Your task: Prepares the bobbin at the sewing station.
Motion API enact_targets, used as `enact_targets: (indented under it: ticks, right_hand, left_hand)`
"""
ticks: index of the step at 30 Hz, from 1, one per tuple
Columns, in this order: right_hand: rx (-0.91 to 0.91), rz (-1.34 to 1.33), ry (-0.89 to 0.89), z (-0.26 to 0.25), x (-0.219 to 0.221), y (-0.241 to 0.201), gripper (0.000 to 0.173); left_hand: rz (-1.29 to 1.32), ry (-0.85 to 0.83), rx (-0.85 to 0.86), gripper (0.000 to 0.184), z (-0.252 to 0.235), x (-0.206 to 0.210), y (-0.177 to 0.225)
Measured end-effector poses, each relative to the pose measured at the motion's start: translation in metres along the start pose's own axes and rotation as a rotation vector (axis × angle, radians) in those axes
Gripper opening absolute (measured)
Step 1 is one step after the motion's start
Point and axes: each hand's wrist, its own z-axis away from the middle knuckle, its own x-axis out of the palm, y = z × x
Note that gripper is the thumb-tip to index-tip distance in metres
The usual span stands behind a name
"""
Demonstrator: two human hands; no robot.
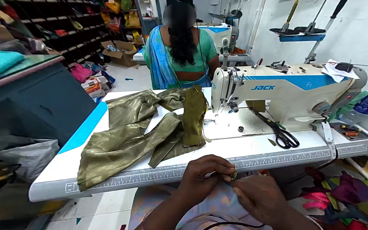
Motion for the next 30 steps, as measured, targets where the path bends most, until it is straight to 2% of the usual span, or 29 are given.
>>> enact_targets:
  ticks: [4, 8, 11, 14, 18, 21, 23, 26, 30]
  right_hand:
    - [0.097, 0.011, 0.063, -0.003, 0.002, 0.028, 0.031]
    - [-0.007, -0.024, -0.053, 0.003, 0.009, 0.007, 0.031]
    - [0.043, -0.025, 0.024, -0.005, -0.005, 0.011, 0.033]
    - [0.108, 0.012, 0.018, 0.000, 0.003, 0.031, 0.030]
    - [-0.015, -0.059, -0.026, 0.008, 0.007, 0.011, 0.031]
    - [0.084, -0.058, 0.065, 0.005, 0.003, 0.025, 0.032]
    - [0.116, -0.053, 0.022, 0.010, 0.010, 0.034, 0.031]
    - [0.018, -0.103, -0.038, 0.011, 0.011, 0.018, 0.032]
    - [0.114, -0.084, 0.082, 0.005, 0.007, 0.027, 0.033]
  left_hand:
    - [0.029, -0.012, 0.008, 0.007, -0.004, 0.004, 0.005]
    - [0.003, 0.021, -0.005, 0.007, -0.004, 0.000, 0.002]
    - [0.034, -0.018, -0.018, 0.007, -0.003, 0.001, 0.003]
    - [0.049, -0.021, -0.015, 0.007, -0.006, 0.004, 0.006]
    - [0.001, 0.003, -0.025, 0.006, -0.004, 0.001, 0.002]
    - [0.024, -0.023, -0.039, 0.007, -0.003, 0.004, 0.004]
    - [0.035, -0.015, -0.038, 0.007, -0.004, 0.005, 0.004]
    - [0.016, 0.000, -0.035, 0.006, -0.004, 0.002, 0.002]
    - [0.018, -0.028, -0.033, 0.004, -0.004, 0.003, 0.002]
